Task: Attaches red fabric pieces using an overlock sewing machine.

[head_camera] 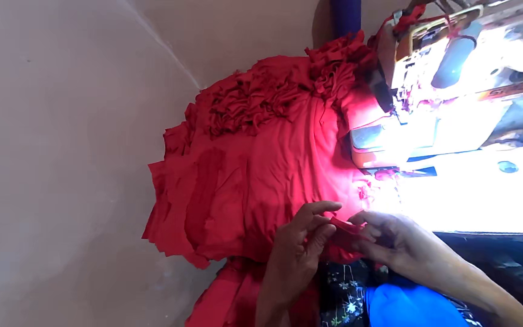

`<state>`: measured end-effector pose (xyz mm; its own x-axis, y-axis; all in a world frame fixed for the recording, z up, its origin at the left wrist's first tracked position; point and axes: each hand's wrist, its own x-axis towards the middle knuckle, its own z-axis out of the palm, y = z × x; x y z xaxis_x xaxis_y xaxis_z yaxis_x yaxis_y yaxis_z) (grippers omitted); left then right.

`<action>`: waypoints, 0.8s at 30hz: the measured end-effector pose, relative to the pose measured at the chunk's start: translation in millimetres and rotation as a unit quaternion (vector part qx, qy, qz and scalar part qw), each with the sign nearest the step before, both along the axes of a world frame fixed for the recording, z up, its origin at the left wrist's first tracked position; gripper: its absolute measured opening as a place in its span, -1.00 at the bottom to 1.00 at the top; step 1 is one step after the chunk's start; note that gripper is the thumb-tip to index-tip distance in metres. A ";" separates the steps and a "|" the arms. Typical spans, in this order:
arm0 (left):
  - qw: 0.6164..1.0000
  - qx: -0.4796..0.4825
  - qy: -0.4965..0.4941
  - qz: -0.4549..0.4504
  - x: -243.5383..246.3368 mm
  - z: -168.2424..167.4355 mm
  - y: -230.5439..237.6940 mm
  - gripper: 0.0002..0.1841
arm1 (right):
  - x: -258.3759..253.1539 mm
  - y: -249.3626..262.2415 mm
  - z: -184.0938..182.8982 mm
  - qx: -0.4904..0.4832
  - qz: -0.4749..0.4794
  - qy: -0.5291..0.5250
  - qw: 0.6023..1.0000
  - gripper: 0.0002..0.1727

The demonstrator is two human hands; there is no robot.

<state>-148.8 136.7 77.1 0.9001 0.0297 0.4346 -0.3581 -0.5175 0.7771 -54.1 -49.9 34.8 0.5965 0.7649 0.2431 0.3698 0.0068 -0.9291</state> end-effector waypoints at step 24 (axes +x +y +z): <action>0.987 0.120 -0.089 0.054 188.0 -15.2 -35.5 -0.73 | 60.6 -11.3 -26.8 0.089 -0.348 0.043 0.932 -0.82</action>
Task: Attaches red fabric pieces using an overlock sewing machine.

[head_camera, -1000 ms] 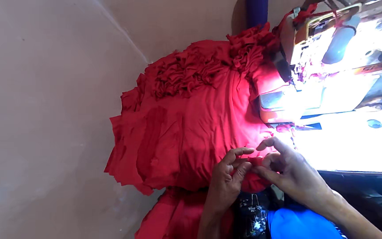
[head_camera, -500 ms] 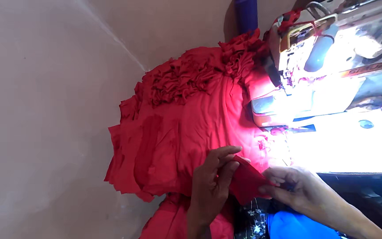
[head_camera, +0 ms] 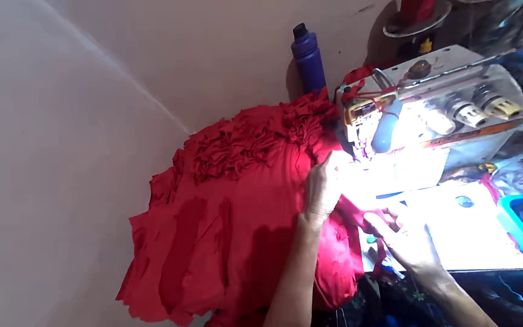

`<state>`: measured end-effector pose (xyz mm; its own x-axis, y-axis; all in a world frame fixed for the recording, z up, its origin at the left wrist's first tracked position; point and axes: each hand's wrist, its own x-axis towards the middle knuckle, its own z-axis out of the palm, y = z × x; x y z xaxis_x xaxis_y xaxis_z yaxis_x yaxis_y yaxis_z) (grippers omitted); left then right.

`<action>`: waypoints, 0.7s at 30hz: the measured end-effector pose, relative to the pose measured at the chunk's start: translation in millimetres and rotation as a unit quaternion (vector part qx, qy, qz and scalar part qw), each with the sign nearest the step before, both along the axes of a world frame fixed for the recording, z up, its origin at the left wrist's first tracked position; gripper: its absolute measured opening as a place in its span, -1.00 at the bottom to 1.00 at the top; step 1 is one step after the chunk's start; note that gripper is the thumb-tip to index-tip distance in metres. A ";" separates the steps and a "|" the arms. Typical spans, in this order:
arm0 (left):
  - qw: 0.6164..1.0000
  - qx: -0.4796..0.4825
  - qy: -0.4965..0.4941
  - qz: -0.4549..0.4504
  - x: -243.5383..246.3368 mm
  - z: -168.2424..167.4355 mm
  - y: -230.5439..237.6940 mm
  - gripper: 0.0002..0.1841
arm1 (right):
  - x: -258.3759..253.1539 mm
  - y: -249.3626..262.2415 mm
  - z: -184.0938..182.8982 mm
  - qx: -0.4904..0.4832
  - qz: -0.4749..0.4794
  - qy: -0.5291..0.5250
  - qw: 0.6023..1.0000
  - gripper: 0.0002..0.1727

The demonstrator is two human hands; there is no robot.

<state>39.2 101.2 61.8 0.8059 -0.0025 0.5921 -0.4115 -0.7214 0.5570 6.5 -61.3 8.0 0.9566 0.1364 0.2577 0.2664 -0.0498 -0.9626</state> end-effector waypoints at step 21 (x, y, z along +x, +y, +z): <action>0.961 0.148 -0.005 0.234 -15.3 -33.0 -66.4 -0.69 | 8.7 -7.1 -8.7 0.039 -0.071 -0.083 0.993 -0.66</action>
